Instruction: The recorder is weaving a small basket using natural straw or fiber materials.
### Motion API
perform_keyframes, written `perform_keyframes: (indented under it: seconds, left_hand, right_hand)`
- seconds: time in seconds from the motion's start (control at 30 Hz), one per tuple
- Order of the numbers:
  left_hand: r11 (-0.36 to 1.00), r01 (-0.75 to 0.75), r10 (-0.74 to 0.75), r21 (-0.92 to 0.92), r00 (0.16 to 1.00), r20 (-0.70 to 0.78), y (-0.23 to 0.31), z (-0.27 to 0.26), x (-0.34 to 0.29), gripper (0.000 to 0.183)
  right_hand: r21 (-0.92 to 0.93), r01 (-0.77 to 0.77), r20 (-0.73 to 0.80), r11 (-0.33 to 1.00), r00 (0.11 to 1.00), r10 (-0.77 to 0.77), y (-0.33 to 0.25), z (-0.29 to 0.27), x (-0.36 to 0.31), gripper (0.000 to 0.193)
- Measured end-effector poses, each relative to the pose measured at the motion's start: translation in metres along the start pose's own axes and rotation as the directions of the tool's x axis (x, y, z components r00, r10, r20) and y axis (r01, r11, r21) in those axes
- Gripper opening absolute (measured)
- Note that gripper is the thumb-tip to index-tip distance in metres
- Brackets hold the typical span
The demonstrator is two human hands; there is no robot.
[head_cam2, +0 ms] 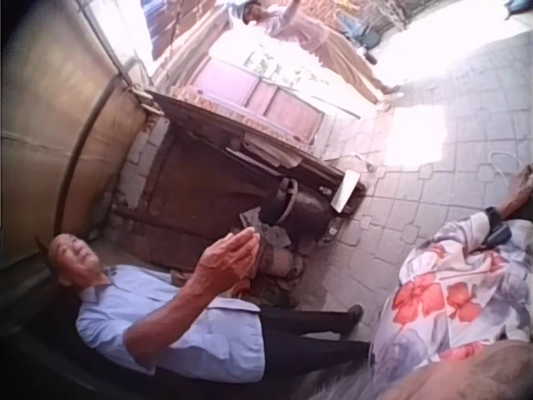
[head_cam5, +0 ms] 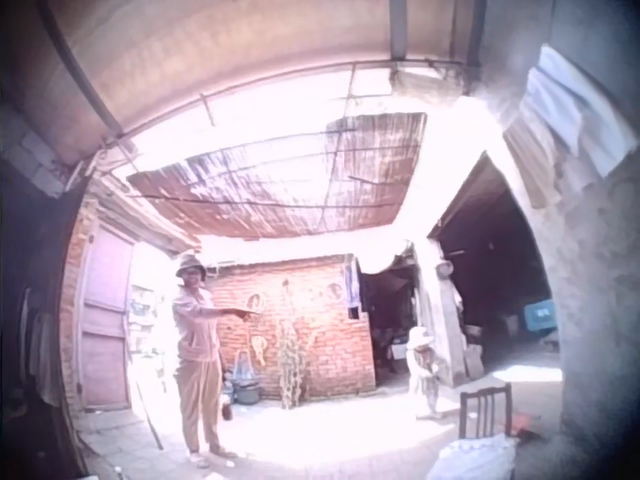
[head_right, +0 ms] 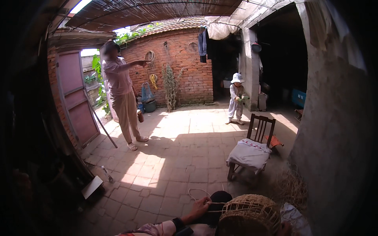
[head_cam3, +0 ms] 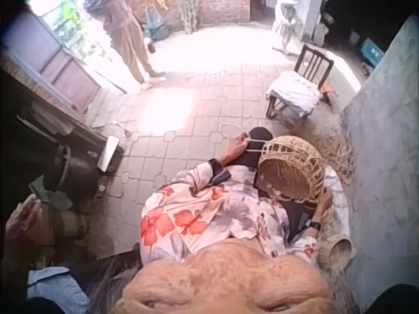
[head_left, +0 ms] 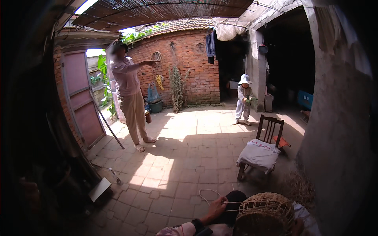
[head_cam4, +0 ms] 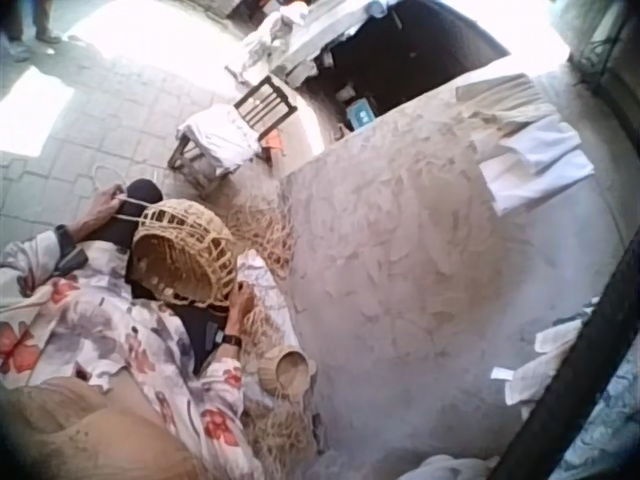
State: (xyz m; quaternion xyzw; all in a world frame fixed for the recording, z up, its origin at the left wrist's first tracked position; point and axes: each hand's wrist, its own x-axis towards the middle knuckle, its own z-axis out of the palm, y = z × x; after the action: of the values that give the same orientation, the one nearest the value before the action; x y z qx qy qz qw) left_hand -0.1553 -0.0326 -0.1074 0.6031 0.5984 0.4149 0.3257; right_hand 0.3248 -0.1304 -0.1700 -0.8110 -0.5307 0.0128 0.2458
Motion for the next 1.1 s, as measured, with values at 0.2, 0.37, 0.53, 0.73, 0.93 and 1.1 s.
perform_keyframes:
  seconds: [0.2, 0.37, 0.53, 0.73, 0.93, 1.1]
  left_hand:
    - [1.0, -0.002, 0.002, 0.018, 1.0, -0.001, -0.004, 0.002, 0.004, 0.026]
    - [0.999, 0.033, -0.033, 0.042, 0.999, -0.002, -0.009, 0.007, 0.007, 0.026]
    - [0.999, -0.014, 0.014, 0.036, 1.0, 0.01, -0.01, 0.002, 0.004, 0.026]
    - [0.999, 0.013, -0.012, 0.05, 1.0, -0.02, -0.005, 0.003, 0.003, 0.024]
    - [0.998, -0.015, 0.017, 0.054, 1.0, -0.026, -0.005, 0.003, 0.002, 0.024]
    - [0.999, 0.024, -0.023, 0.049, 1.0, -0.015, 0.002, 0.0, -0.005, 0.024]
  right_hand:
    - [-0.015, 0.002, 0.005, 1.0, 1.0, -0.002, -0.001, -0.003, 0.003, 0.036]
    - [-0.017, 0.013, 0.057, 1.0, 0.998, -0.012, 0.02, 0.011, 0.009, 0.034]
    - [-0.032, 0.007, 0.023, 0.999, 1.0, -0.007, 0.008, 0.01, 0.007, 0.032]
    - [-0.002, 0.001, -0.005, 1.0, 1.0, -0.001, 0.014, 0.013, 0.009, 0.031]
    - [0.06, 0.004, -0.038, 0.998, 0.999, -0.001, 0.023, 0.027, 0.009, 0.031]
    - [-0.124, -0.024, 0.008, 0.992, 1.0, 0.025, 0.015, 0.014, 0.003, 0.034]
